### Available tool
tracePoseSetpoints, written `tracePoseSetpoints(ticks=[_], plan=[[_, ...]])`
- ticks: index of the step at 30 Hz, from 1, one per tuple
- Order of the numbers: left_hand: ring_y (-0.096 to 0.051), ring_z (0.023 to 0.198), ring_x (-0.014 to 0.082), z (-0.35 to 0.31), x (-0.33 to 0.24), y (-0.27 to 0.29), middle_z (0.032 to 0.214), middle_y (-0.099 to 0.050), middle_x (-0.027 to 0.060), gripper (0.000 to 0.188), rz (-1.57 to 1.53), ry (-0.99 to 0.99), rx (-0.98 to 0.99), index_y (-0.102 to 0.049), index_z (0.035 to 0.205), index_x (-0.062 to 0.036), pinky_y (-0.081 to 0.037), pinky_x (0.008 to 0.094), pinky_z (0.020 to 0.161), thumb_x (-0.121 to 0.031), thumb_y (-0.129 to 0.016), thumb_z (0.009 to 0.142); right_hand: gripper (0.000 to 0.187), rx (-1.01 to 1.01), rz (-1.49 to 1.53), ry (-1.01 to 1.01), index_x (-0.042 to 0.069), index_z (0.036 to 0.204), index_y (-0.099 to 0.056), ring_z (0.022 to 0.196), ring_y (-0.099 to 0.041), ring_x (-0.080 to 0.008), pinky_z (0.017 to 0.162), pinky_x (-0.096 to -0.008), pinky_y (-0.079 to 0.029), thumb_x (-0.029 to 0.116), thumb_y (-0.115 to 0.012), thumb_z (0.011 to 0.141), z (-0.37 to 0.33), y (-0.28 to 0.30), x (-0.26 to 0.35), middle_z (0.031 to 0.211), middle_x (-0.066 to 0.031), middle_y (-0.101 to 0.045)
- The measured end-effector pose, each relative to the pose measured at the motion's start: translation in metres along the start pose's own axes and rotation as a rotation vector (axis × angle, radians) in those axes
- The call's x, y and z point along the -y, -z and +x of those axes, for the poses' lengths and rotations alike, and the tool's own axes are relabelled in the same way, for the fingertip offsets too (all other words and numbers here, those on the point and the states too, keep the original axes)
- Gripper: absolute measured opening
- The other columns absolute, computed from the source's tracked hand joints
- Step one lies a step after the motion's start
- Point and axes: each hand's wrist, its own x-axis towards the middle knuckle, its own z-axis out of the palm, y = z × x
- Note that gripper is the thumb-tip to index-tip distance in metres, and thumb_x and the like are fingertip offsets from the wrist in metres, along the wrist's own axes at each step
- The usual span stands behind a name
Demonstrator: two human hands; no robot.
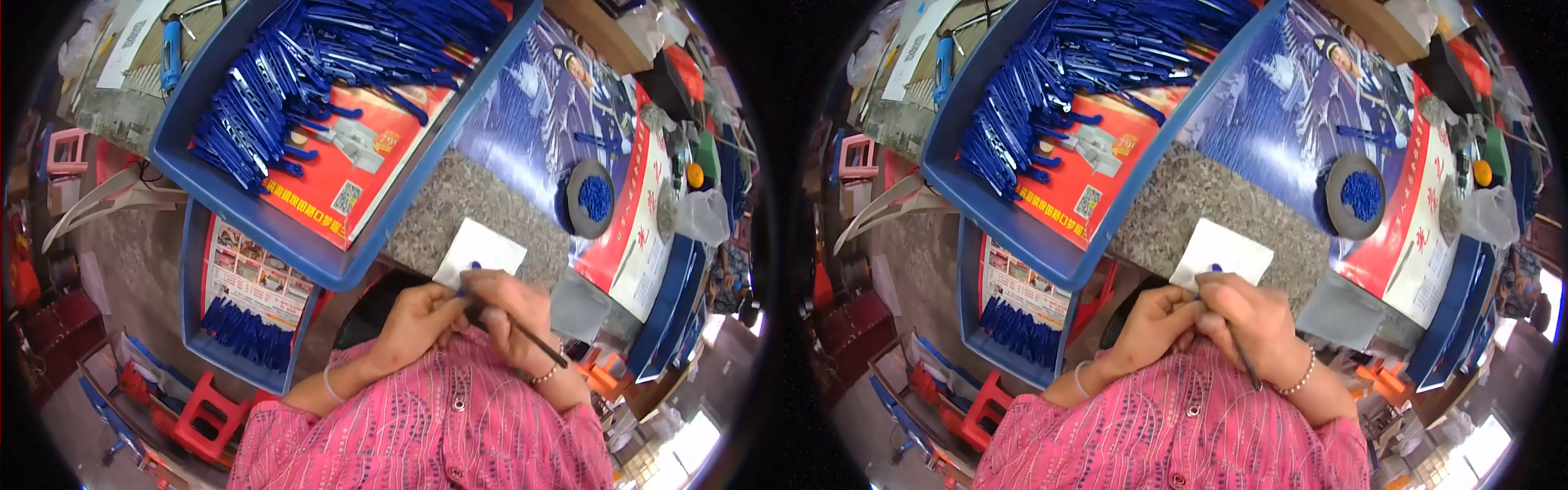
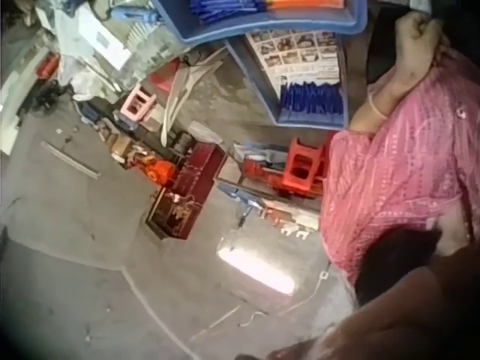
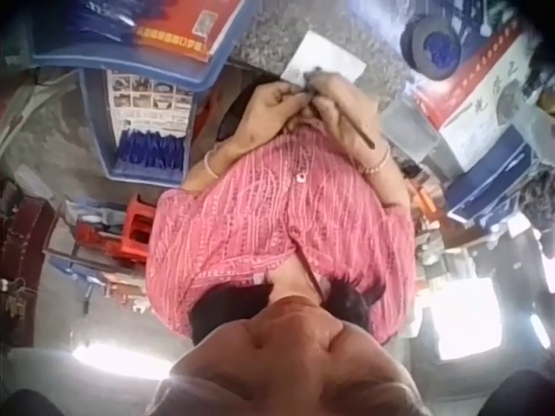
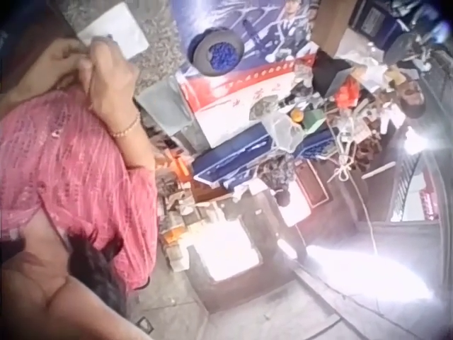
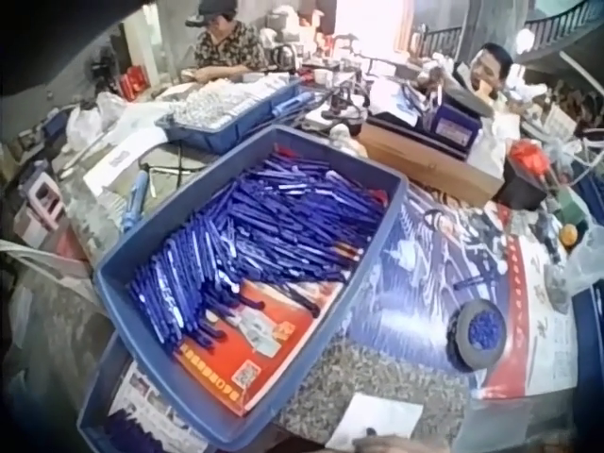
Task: Manually assembling small plastic components onto pens at a factory workstation.
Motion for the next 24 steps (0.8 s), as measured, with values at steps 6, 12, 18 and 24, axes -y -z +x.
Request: tracePoseSetpoints(ticks=[6,12,18,24], plan=[[-0.048,0.047,0.0043,-0.004,0.006,0.006,0.068,-0.062,0.0037,0.018,-0.045,-0.011,-0.028,-0.061,0.083,-0.0001,-0.037,0.0174,0.044,-0.015,-0.054,0.092,0.027,-0.155,0.252,-0.056,0.0,0.104,-0.056,0.078,-0.065,-0.0301,0.063,-0.033,-0.052,0.001,-0.058,0.077,-0.017,0.015,0.019,0.1,-0.0164,-0.063],[-0.048,0.047,0.004,-0.003,-0.002,0.004,0.067,-0.062,0.0034,0.02,0.103,-0.024,-0.013,-0.061,0.081,0.0003,-0.036,0.0178,0.043,-0.016,-0.054,0.092,0.025,-0.066,0.097,-0.019,0.002,0.097,-0.06,0.074,-0.063,-0.0285,0.066,-0.0346,-0.049,0.022,-0.045,0.092,-0.011,-0.007,0.001,0.09,-0.0171,-0.062],[-0.047,0.047,0.0033,-0.006,-0.005,0.0,0.068,-0.062,0.0029,0.018,0.116,-0.006,-0.058,-0.063,0.085,-0.0011,-0.034,0.0171,0.041,-0.016,-0.055,0.091,0.03,-0.243,0.195,-0.215,-0.001,0.097,-0.058,0.075,-0.059,-0.0181,0.07,-0.0269,-0.045,0.021,-0.037,0.097,-0.026,0.007,0.003,0.095,-0.0119,-0.062],[-0.046,0.05,0.0027,-0.024,-0.011,-0.008,0.074,-0.064,0.0041,0.025,0.254,-0.084,-0.017,-0.061,0.105,0.0031,-0.036,0.0168,0.045,-0.015,-0.047,0.095,0.023,-0.358,0.632,-0.436,-0.001,0.106,-0.052,0.063,-0.052,-0.0073,0.057,-0.0192,-0.039,0.015,-0.039,0.096,-0.063,0.008,0.009,0.089,-0.0079,-0.059]])
